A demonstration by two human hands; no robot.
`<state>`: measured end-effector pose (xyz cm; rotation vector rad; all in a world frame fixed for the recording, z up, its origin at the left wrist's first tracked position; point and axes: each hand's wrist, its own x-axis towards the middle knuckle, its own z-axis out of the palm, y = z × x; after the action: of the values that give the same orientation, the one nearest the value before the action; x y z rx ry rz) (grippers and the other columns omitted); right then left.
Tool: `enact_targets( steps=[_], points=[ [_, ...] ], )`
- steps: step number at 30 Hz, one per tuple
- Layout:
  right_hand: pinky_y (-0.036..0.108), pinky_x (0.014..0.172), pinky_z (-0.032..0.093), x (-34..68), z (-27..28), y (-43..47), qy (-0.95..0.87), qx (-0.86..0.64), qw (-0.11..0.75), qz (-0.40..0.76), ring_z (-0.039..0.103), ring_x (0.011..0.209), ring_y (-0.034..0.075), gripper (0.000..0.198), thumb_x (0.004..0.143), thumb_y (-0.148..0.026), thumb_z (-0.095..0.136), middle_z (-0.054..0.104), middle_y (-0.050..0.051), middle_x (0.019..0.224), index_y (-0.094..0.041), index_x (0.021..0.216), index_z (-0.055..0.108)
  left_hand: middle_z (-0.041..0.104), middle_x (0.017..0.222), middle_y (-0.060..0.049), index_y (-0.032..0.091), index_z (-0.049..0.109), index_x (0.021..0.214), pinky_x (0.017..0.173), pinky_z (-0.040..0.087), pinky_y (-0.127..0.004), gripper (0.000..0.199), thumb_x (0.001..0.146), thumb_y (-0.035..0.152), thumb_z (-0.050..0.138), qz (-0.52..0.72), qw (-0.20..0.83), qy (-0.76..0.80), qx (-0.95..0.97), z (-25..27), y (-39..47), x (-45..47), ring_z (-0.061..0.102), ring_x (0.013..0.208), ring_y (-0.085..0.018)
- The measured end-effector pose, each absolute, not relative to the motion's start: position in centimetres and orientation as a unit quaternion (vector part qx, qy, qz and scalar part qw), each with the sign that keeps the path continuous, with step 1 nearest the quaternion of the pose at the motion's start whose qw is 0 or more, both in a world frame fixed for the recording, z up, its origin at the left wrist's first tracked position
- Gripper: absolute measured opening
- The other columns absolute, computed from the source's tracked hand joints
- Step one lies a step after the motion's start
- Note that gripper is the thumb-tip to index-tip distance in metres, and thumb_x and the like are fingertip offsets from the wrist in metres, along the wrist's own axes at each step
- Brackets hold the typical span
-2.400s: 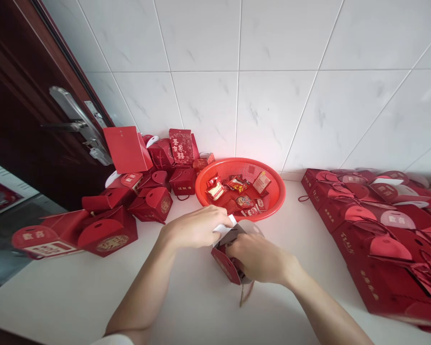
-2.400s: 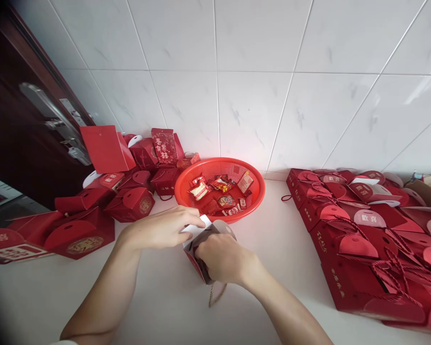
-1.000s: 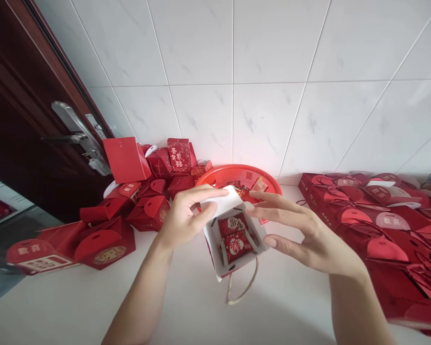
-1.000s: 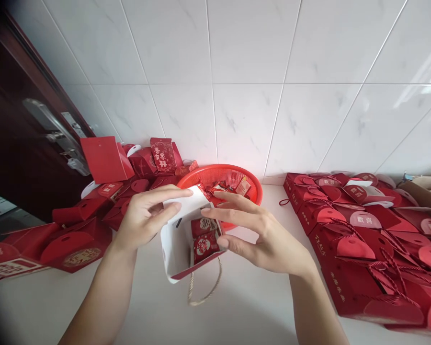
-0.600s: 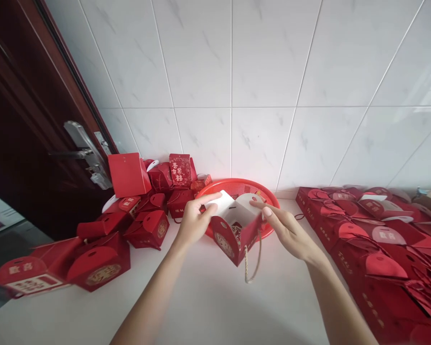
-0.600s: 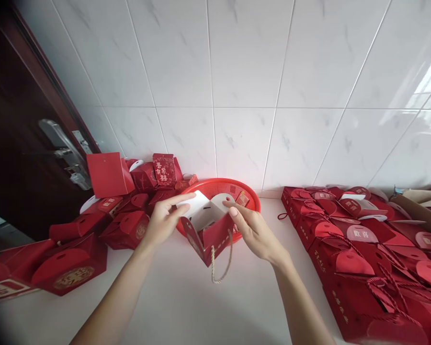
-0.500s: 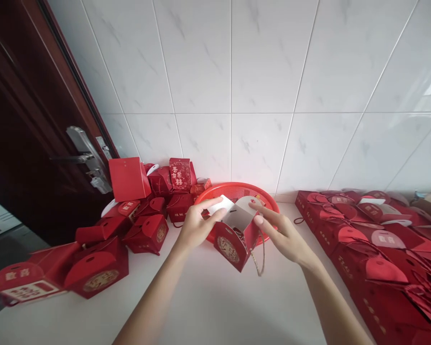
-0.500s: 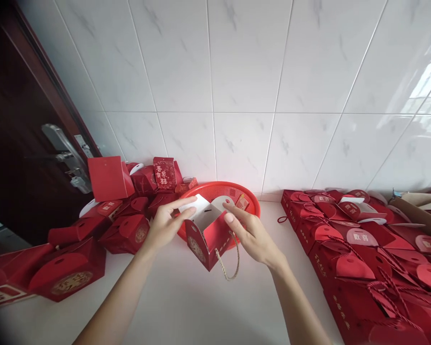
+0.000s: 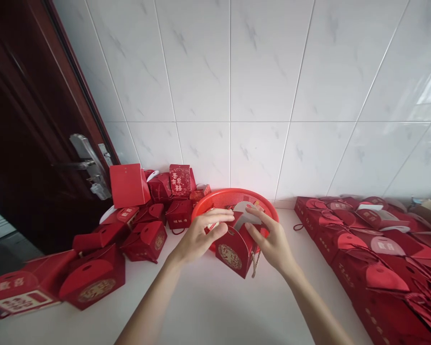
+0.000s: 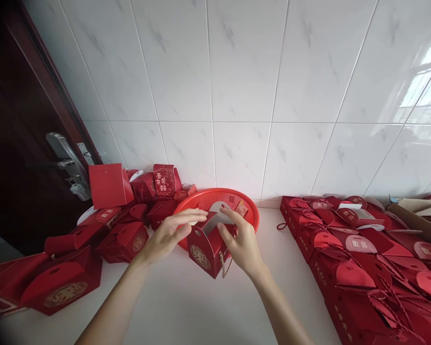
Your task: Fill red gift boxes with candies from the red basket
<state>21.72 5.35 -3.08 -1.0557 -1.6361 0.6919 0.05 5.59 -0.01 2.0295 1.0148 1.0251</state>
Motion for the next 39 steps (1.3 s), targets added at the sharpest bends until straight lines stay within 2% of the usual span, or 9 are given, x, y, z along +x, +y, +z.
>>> enact_targets(
  steps=[3, 7, 12, 16, 21, 25, 31, 34, 39],
  points=[
    [0.041, 0.084, 0.060, 21.4, -3.3, 5.3, -0.688, -0.428, 0.531, 0.248, 0.071, 0.100, 0.024, 0.039, 0.094, -0.035, 0.056, 0.067, 0.009, 0.133, -0.024, 0.131, 0.062, 0.059, 0.144, -0.009, 0.025, 0.075, 0.116, 0.113, 0.044, -0.046, 0.041, 0.090, 0.055, 0.063, 0.342, 0.307, 0.401, 0.793, 0.1, 5.4, 0.1, 0.047, 0.140, -0.032],
    [0.042, 0.096, 0.056, 21.2, -3.4, 5.2, -0.684, -0.388, 0.585, 0.200, 0.066, 0.118, 0.025, 0.040, 0.096, -0.033, 0.057, 0.069, 0.009, 0.129, -0.026, 0.134, 0.057, 0.057, 0.144, -0.009, 0.025, 0.073, 0.117, 0.113, 0.044, -0.043, 0.041, 0.086, 0.051, 0.069, 0.356, 0.296, 0.427, 0.777, -0.1, 5.4, 0.5, 0.049, 0.138, -0.030],
    [0.043, 0.099, 0.055, 21.2, -3.0, 4.7, -0.708, -0.352, 0.566, 0.235, 0.070, 0.110, 0.024, 0.028, 0.098, -0.037, 0.055, 0.075, 0.009, 0.114, -0.024, 0.122, 0.063, 0.058, 0.142, -0.008, 0.026, 0.066, 0.123, 0.113, 0.045, -0.041, 0.043, 0.085, 0.046, 0.070, 0.398, 0.287, 0.435, 0.755, -0.6, 5.5, 1.1, 0.051, 0.136, -0.027],
    [0.042, 0.095, 0.056, 21.4, -2.8, 4.7, -0.729, -0.366, 0.530, 0.231, 0.070, 0.107, 0.025, 0.029, 0.099, -0.039, 0.053, 0.077, 0.008, 0.109, -0.025, 0.121, 0.065, 0.059, 0.141, -0.006, 0.029, 0.057, 0.133, 0.113, 0.045, -0.041, 0.048, 0.088, 0.045, 0.066, 0.398, 0.291, 0.429, 0.757, -1.0, 5.6, 1.2, 0.053, 0.135, -0.025],
    [0.039, 0.096, 0.055, 21.8, -2.8, 4.9, -0.715, -0.368, 0.539, 0.251, 0.069, 0.109, 0.024, 0.027, 0.098, -0.040, 0.055, 0.075, 0.008, 0.113, -0.024, 0.114, 0.068, 0.053, 0.149, -0.006, 0.026, 0.067, 0.122, 0.118, 0.038, -0.044, 0.036, 0.093, 0.046, 0.057, 0.356, 0.274, 0.435, 0.780, -1.0, 5.8, 1.3, 0.042, 0.144, -0.028],
    [0.039, 0.094, 0.055, 22.9, -2.4, 5.5, -0.683, -0.416, 0.548, 0.246, 0.069, 0.109, 0.025, 0.030, 0.096, -0.046, 0.056, 0.074, 0.009, 0.115, -0.022, 0.110, 0.068, 0.062, 0.139, -0.006, 0.025, 0.067, 0.121, 0.116, 0.040, -0.042, 0.036, 0.095, 0.046, 0.054, 0.352, 0.294, 0.444, 0.769, -0.7, 5.9, 1.5, 0.043, 0.144, -0.027],
    [0.038, 0.078, 0.057, 25.0, -2.3, 6.4, -0.697, -0.489, 0.439, 0.287, 0.072, 0.084, 0.024, 0.039, 0.094, -0.057, 0.055, 0.076, 0.007, 0.089, -0.021, 0.107, 0.065, 0.062, 0.138, -0.007, 0.026, 0.071, 0.117, 0.102, 0.053, -0.042, 0.037, 0.094, 0.049, 0.053, 0.355, 0.261, 0.476, 0.761, -0.8, 6.2, 1.5, 0.047, 0.140, -0.030],
    [0.035, 0.073, 0.055, 25.4, -2.5, 6.6, -0.710, -0.484, 0.387, 0.335, 0.072, 0.082, 0.023, 0.043, 0.094, -0.059, 0.054, 0.075, 0.005, 0.089, -0.021, 0.112, 0.063, 0.062, 0.138, -0.006, 0.028, 0.073, 0.115, 0.108, 0.048, -0.044, 0.035, 0.093, 0.048, 0.056, 0.356, 0.254, 0.482, 0.759, -0.8, 6.3, 1.3, 0.047, 0.139, -0.030],
    [0.033, 0.070, 0.052, 25.3, -2.8, 6.9, -0.707, -0.453, 0.366, 0.400, 0.069, 0.079, 0.021, 0.040, 0.093, -0.051, 0.058, 0.073, 0.004, 0.084, -0.019, 0.116, 0.063, 0.063, 0.136, -0.006, 0.028, 0.077, 0.107, 0.113, 0.042, -0.046, 0.030, 0.089, 0.044, 0.060, 0.382, 0.275, 0.497, 0.729, -0.8, 6.4, 1.1, 0.050, 0.137, -0.029]
  ],
)
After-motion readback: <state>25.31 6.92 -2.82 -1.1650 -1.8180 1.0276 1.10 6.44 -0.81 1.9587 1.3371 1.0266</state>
